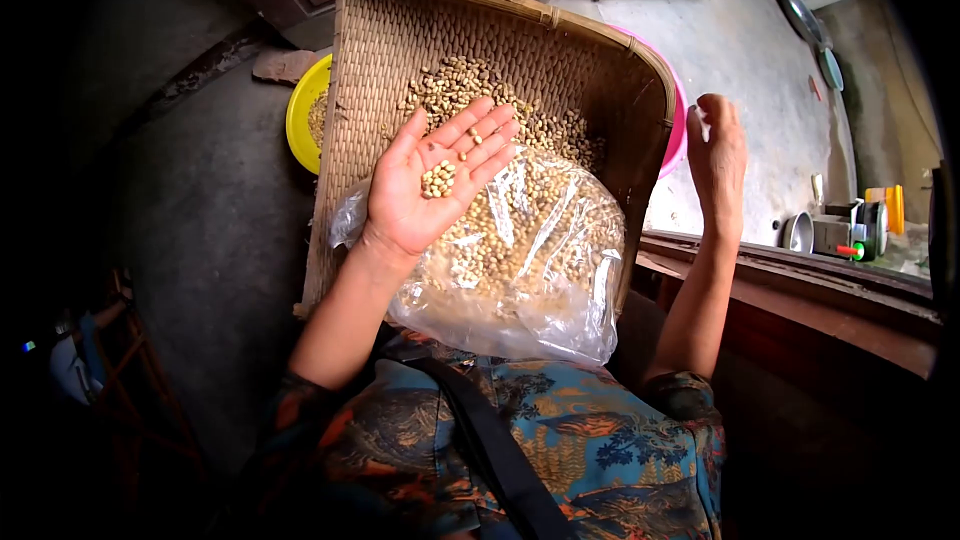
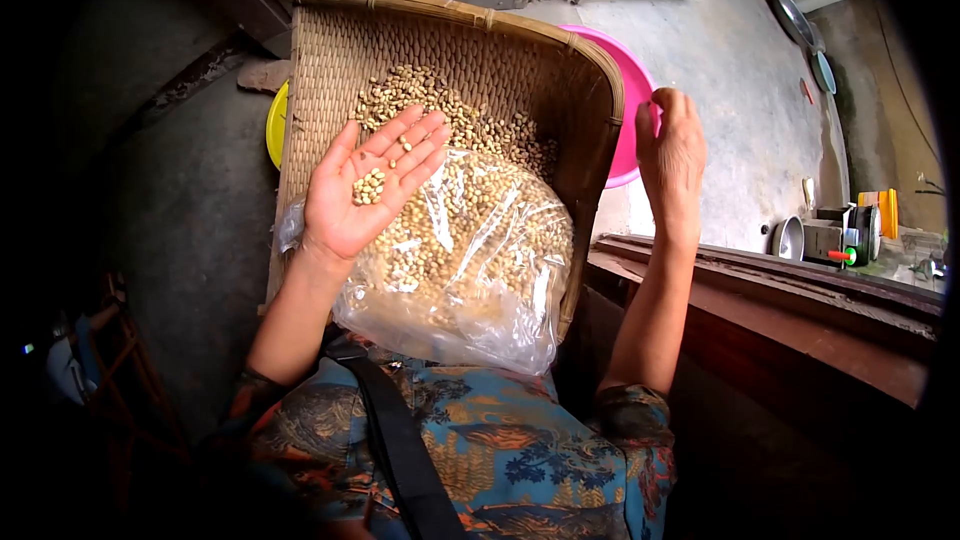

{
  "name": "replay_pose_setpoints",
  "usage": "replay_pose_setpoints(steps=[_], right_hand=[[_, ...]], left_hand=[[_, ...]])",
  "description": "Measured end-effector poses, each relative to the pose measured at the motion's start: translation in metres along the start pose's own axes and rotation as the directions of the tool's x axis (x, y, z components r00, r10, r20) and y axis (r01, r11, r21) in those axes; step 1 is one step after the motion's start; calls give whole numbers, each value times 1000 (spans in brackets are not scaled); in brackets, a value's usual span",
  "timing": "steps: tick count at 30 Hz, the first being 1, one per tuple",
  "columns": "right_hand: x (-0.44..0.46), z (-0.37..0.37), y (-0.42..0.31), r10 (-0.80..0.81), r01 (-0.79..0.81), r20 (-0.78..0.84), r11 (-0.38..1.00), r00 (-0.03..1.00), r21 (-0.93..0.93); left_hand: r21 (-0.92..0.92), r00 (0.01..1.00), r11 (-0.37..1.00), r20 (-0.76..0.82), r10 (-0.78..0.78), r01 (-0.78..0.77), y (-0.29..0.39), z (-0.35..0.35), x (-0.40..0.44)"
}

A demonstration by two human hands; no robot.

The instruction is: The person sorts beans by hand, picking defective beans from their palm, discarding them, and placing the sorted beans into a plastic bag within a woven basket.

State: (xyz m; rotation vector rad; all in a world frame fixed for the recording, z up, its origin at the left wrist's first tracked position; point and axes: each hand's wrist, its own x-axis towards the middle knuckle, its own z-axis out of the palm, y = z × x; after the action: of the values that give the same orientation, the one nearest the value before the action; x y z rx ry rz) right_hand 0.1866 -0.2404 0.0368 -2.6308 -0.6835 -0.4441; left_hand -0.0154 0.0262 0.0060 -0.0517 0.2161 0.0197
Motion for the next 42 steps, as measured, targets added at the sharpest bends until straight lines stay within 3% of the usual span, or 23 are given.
replay_pose_setpoints(steps=[1,2,4,6,8,15,18,24,27,31,37,42], right_hand=[[-3,4,3,-197,176,-54,946,979,-271],[-10,5,5,-229,197,-85,940,970,-278],[-15,-4,-32,-249,246,-113,969,962,-35],[-26,-1,-74,-336,346,-106,821,936,454],[-41,9,-103,-318,268,-1,797,948,541],[-49,29,-137,-322,242,38,779,946,578],[-49,33,-137,-319,176,132,771,938,612],[-51,38,-133,-434,304,134,788,891,535],[-52,28,-139,-454,326,52,710,889,624],[-59,25,-143,-480,223,131,611,867,759],[-55,26,-154,-564,289,215,669,798,685],[-47,27,-165,-567,245,369,733,737,635]], left_hand=[[-14,1000,1000,15,-13,13,-2,0,1],[-28,999,999,33,-23,24,-4,0,4],[-13,998,999,50,-35,36,-7,0,4],[0,997,998,43,-59,59,-11,0,7],[62,998,997,29,-55,54,-17,6,8],[178,999,983,10,-39,37,-24,7,7],[161,996,985,53,-67,57,-21,-4,8],[208,999,977,-11,-52,53,-23,-7,9],[213,999,976,15,-39,35,-21,-3,7],[298,999,953,-2,-48,46,-18,1,5],[313,999,949,-4,-48,47,-22,-5,8],[316,997,947,-65,-41,59,-25,-6,9]])
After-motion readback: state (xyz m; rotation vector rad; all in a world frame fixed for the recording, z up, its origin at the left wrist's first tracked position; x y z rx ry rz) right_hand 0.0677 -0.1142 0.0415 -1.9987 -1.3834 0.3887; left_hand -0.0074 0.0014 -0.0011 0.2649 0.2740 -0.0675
